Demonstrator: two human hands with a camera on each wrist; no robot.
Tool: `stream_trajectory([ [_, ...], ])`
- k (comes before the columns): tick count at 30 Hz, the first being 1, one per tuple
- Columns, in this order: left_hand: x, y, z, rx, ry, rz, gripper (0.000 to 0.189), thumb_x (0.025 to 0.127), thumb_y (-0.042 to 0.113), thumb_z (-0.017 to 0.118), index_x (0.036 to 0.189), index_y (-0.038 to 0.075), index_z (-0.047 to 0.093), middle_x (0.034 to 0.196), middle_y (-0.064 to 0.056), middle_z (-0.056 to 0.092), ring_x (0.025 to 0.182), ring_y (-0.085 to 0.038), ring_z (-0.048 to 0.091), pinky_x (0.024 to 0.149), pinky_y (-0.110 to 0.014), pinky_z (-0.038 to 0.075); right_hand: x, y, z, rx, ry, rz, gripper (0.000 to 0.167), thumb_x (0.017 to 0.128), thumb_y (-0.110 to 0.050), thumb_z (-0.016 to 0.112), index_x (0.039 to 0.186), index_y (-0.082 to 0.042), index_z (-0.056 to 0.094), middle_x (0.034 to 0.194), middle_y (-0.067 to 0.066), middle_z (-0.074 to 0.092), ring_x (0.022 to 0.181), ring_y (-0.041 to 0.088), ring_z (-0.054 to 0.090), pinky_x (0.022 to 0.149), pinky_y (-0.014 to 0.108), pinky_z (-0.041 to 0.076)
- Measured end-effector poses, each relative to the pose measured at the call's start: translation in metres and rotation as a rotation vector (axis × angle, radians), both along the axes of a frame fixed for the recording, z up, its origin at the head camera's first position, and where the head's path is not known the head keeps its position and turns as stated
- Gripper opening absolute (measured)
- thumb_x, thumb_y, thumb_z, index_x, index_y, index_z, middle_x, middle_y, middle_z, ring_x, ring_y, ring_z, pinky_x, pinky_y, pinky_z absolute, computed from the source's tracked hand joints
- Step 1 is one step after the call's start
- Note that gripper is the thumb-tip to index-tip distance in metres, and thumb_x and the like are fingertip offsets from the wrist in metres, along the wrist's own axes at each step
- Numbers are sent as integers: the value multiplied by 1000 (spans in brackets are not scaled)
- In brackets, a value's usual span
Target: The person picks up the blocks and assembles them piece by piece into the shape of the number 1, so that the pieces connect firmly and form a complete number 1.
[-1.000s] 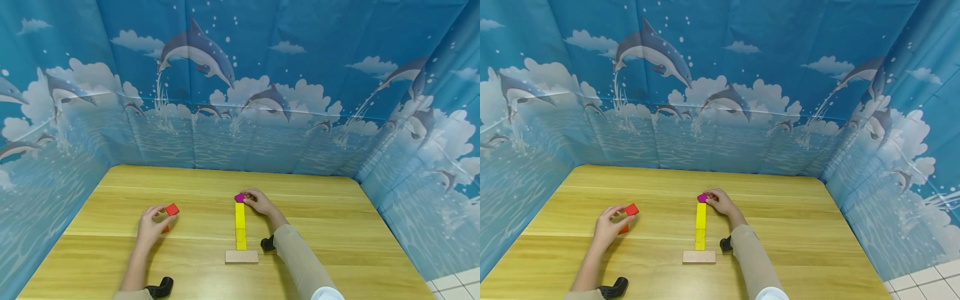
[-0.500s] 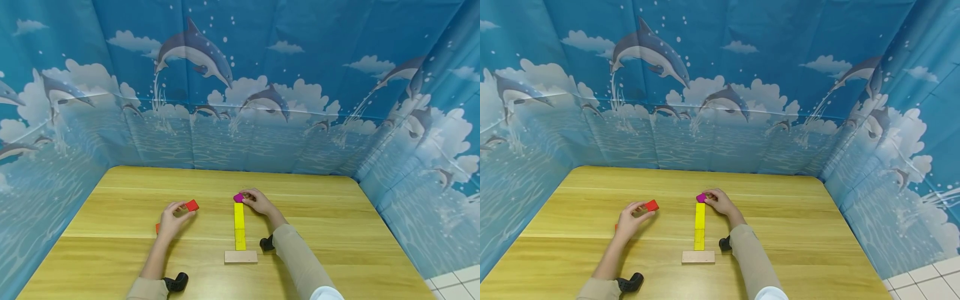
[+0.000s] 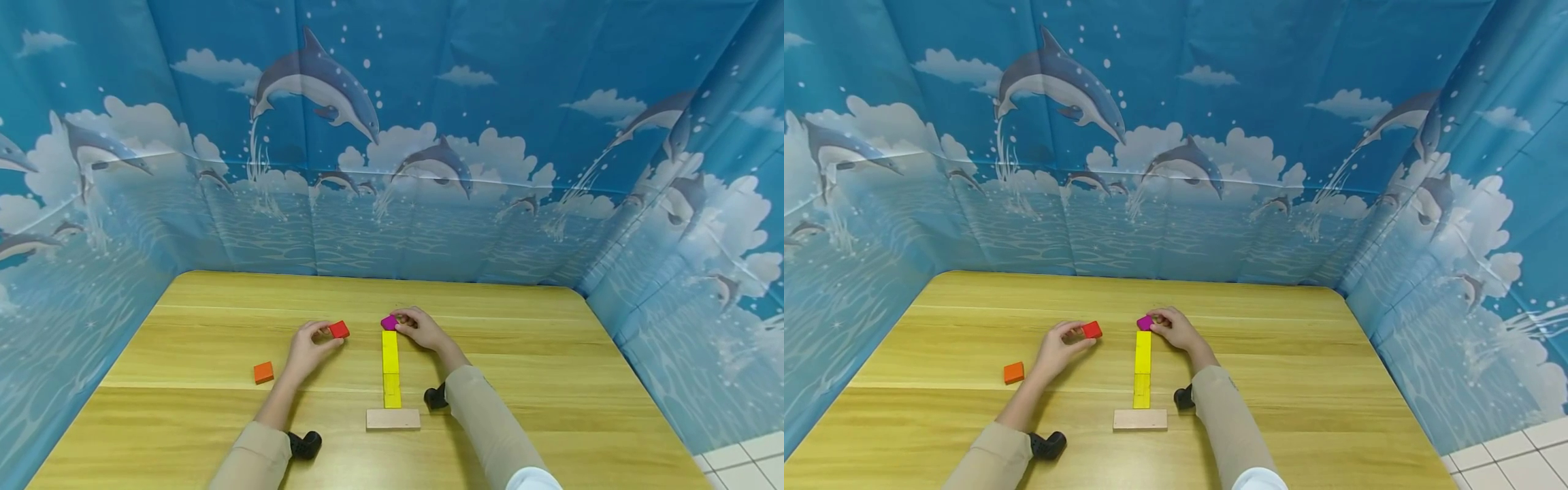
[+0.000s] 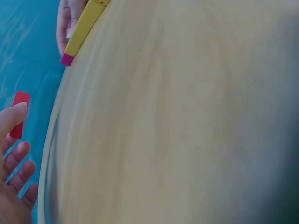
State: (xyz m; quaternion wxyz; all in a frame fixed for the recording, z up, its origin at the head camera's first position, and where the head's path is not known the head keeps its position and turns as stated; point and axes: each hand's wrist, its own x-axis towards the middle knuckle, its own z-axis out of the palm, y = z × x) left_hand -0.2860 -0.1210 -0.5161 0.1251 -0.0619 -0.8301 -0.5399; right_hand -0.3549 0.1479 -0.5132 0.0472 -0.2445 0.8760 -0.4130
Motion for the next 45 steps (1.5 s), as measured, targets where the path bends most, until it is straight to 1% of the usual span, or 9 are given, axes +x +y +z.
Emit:
stream_trajectory([
  [7,-9,16,1,-23,-18,-43,32,72,11,77,100,0,66,84,-10,58,84,-25,54,79,-41,46,0,0,0,-13,-5,4,30,91,-10,54,120,-2,57,95,10,51,81,19,43,73,31,37],
  [14,-19,26,-2,-61,-34,-68,31,72,13,78,98,1,67,81,-6,57,78,-22,51,74,-34,44,-1,-1,-2,-27,7,10,31,91,-8,54,120,2,56,96,14,52,81,21,43,73,32,37],
  [16,-23,28,-3,-74,-40,-77,31,72,14,77,98,1,67,80,-5,57,77,-21,50,73,-33,43,5,-2,7,-28,0,18,31,91,-6,54,120,4,54,96,17,52,82,22,44,74,33,37],
  [21,-31,32,-3,-132,-59,-86,34,72,16,78,101,2,67,79,-3,56,75,-19,49,71,-32,43,5,-2,8,-23,-10,24,31,91,-7,53,121,3,55,97,16,52,83,24,44,74,34,37],
  [23,-34,34,-3,-158,-66,-89,36,72,17,78,103,2,66,79,-2,56,74,-18,48,70,-31,42,-1,0,-1,-20,-1,19,31,92,-10,54,121,-1,56,97,12,52,82,21,43,74,32,37],
  [29,-37,41,-1,-240,-64,-105,39,72,20,78,105,3,66,79,-1,56,74,-17,48,68,-31,42,-2,-2,-1,-15,13,10,30,91,-8,54,120,-2,57,95,8,51,82,16,43,74,29,38],
  [34,-41,45,-2,-292,-60,-93,39,73,25,77,105,5,66,78,0,55,74,-17,47,71,-33,38,-1,-2,1,-10,-1,5,30,91,-9,55,121,-2,56,95,9,51,82,19,44,75,29,38],
  [40,-45,48,-4,-309,-53,-78,39,72,28,77,103,7,67,77,1,55,75,-17,46,77,-36,35,-2,-2,2,8,-8,0,30,92,-11,54,120,-2,56,94,9,50,81,20,43,74,30,38],
  [45,-44,50,-7,-319,-26,-71,37,71,29,78,100,8,69,76,1,55,74,-17,46,76,-37,32,-2,-2,-1,15,18,8,30,92,-11,53,120,-1,56,95,11,51,80,18,44,74,31,39],
])
